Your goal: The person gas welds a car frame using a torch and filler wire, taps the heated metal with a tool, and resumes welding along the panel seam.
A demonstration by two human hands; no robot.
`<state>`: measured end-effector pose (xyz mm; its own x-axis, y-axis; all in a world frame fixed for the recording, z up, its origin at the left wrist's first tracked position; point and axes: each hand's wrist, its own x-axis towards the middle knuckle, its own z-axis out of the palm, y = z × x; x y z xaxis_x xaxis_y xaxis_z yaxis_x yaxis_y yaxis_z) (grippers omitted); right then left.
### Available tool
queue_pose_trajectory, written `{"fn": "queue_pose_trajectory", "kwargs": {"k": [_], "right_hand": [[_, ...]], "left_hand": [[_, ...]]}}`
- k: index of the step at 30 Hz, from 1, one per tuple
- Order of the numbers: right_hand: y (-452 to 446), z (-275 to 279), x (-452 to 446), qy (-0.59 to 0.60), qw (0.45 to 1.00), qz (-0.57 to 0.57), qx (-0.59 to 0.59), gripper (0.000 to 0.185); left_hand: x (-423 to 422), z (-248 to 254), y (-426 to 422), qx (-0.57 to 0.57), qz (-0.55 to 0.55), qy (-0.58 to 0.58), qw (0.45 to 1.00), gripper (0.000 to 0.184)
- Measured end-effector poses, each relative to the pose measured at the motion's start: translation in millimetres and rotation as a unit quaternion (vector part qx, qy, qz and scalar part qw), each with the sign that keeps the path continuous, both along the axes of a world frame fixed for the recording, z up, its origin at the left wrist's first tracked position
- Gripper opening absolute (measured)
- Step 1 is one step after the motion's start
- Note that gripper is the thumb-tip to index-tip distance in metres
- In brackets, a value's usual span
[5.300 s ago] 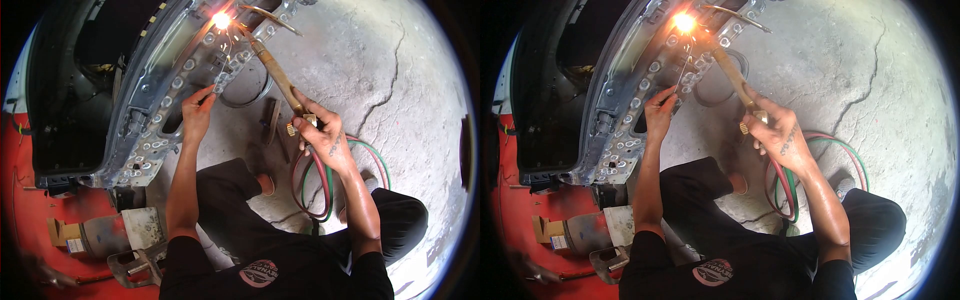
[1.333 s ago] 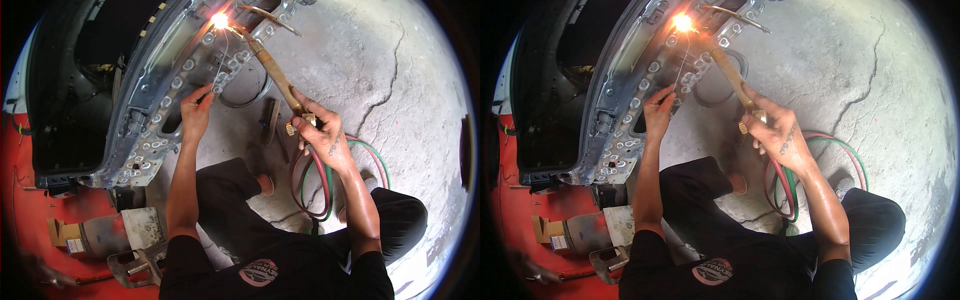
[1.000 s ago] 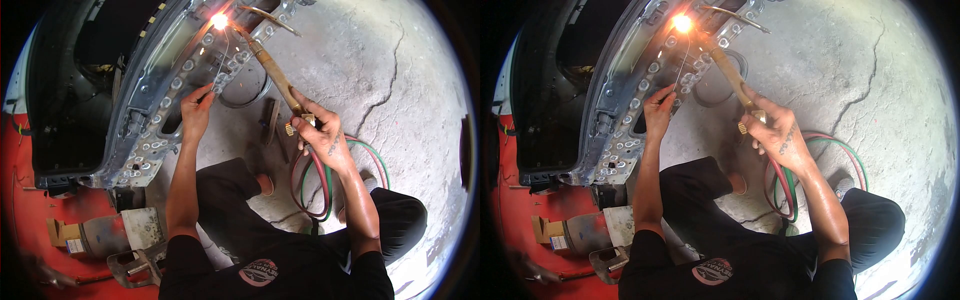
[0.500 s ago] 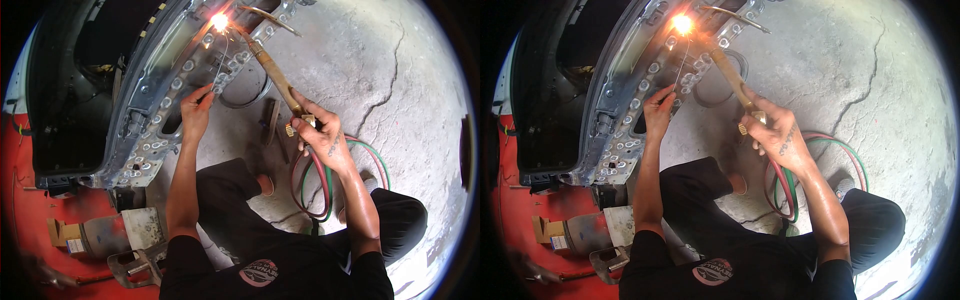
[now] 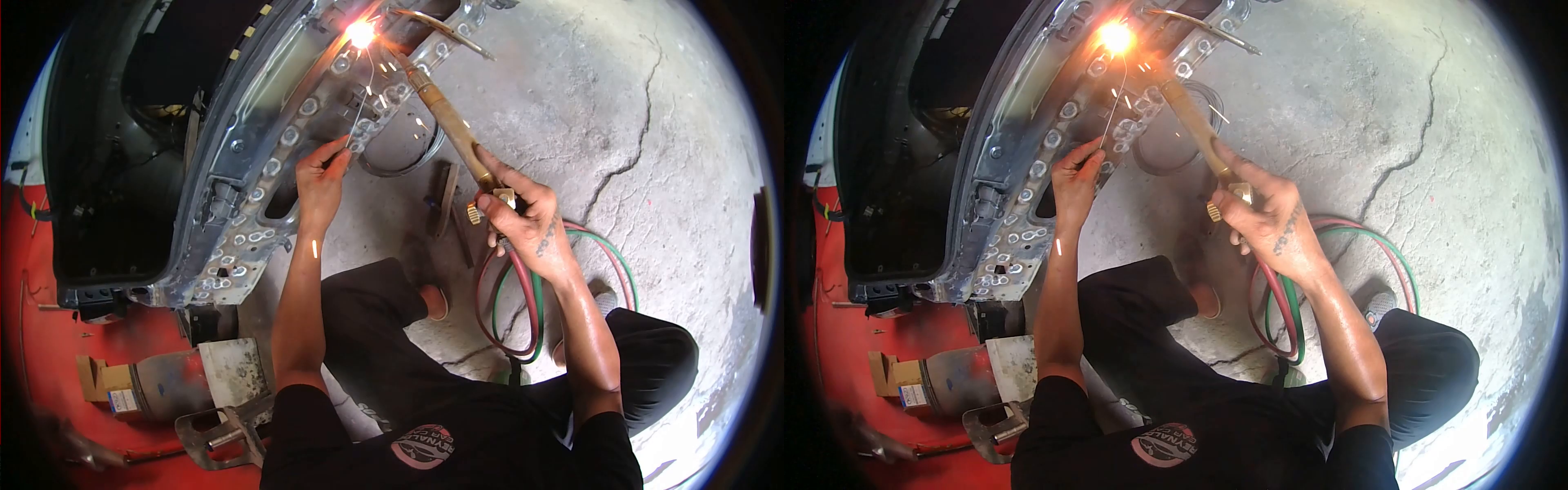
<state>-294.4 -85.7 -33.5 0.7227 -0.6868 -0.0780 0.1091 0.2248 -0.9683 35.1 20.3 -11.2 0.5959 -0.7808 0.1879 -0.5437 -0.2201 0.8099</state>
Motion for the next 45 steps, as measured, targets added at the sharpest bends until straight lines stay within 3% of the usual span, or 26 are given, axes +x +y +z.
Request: {"fn": "queue_pose_trajectory", "kwargs": {"k": [45], "right_hand": [[-0.9, -0.1, -0.4, 0.001, 1.0, 0.001, 0.001, 0.059]], "left_hand": [[3.1, -1.9, -4.6, -0.009, -0.021, -0.009, 1.0, 0.028]]}}
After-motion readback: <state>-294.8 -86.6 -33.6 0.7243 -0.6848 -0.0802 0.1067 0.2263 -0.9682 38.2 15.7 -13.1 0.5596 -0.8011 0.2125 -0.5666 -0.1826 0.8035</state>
